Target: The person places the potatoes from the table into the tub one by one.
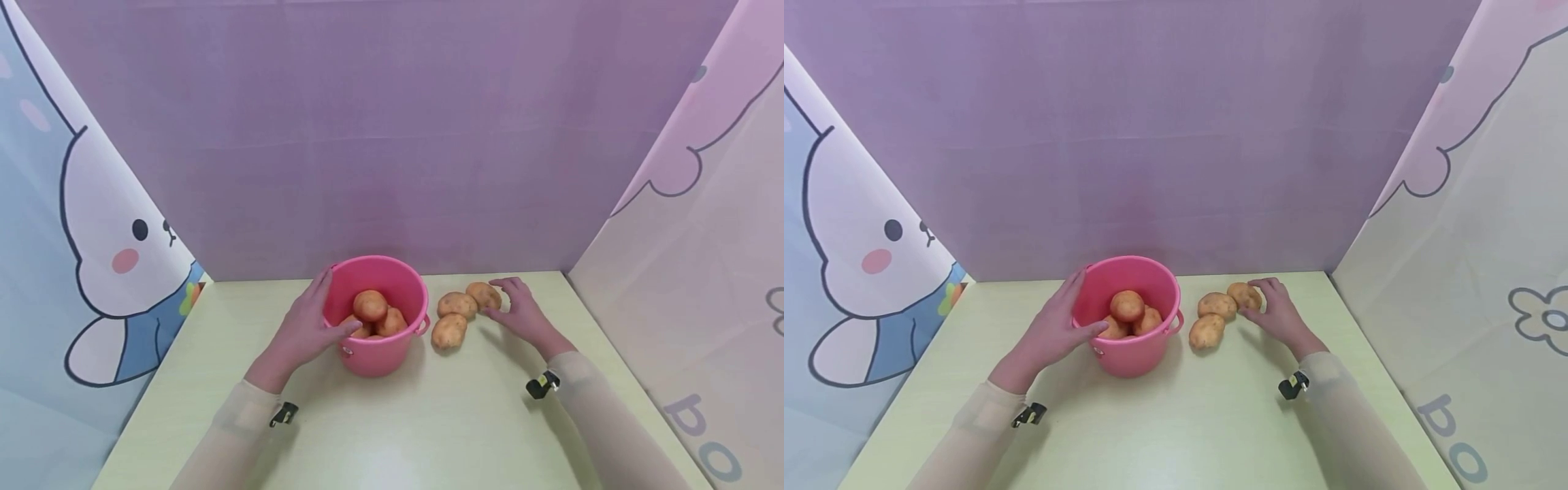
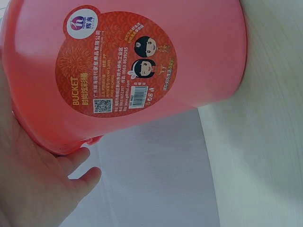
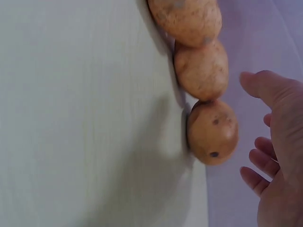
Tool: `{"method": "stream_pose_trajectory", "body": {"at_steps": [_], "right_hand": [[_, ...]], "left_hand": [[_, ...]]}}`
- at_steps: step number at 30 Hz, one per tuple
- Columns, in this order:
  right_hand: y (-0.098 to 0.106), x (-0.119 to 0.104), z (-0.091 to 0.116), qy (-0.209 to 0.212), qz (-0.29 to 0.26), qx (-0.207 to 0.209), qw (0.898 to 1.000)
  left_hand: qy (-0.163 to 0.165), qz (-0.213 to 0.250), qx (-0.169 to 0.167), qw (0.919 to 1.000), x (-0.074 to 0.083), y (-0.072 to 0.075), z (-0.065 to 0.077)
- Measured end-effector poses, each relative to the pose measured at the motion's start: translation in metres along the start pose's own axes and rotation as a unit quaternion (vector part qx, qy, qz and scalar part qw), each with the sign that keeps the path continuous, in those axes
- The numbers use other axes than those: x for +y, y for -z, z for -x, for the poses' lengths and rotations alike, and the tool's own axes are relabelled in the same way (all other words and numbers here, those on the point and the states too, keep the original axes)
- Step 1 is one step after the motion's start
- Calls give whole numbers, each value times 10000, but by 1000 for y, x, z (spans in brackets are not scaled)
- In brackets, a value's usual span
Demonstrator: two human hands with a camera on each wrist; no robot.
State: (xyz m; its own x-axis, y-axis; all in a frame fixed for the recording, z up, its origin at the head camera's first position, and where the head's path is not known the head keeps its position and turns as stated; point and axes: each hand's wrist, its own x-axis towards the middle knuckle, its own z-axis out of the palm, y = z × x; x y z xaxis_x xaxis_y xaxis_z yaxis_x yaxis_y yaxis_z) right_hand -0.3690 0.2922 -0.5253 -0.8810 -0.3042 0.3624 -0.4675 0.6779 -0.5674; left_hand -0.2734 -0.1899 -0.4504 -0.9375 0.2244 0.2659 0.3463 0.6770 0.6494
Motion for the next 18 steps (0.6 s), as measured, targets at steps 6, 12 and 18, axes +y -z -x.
{"method": "stream_pose_trajectory", "body": {"at_steps": [6, 12, 18], "right_hand": [[-3, 13, -9, -326, -61, -361, 9988], [-5, 20, -16, -515, -137, -643, 9965], [-9, 26, -20, -668, -574, -853, 9924]], "left_hand": [[75, 23, -29, 10000, 0, -1, 0], [73, 51, 3, 10000, -2, -1, 0], [21, -7, -3, 10000, -2, -1, -1]]}}
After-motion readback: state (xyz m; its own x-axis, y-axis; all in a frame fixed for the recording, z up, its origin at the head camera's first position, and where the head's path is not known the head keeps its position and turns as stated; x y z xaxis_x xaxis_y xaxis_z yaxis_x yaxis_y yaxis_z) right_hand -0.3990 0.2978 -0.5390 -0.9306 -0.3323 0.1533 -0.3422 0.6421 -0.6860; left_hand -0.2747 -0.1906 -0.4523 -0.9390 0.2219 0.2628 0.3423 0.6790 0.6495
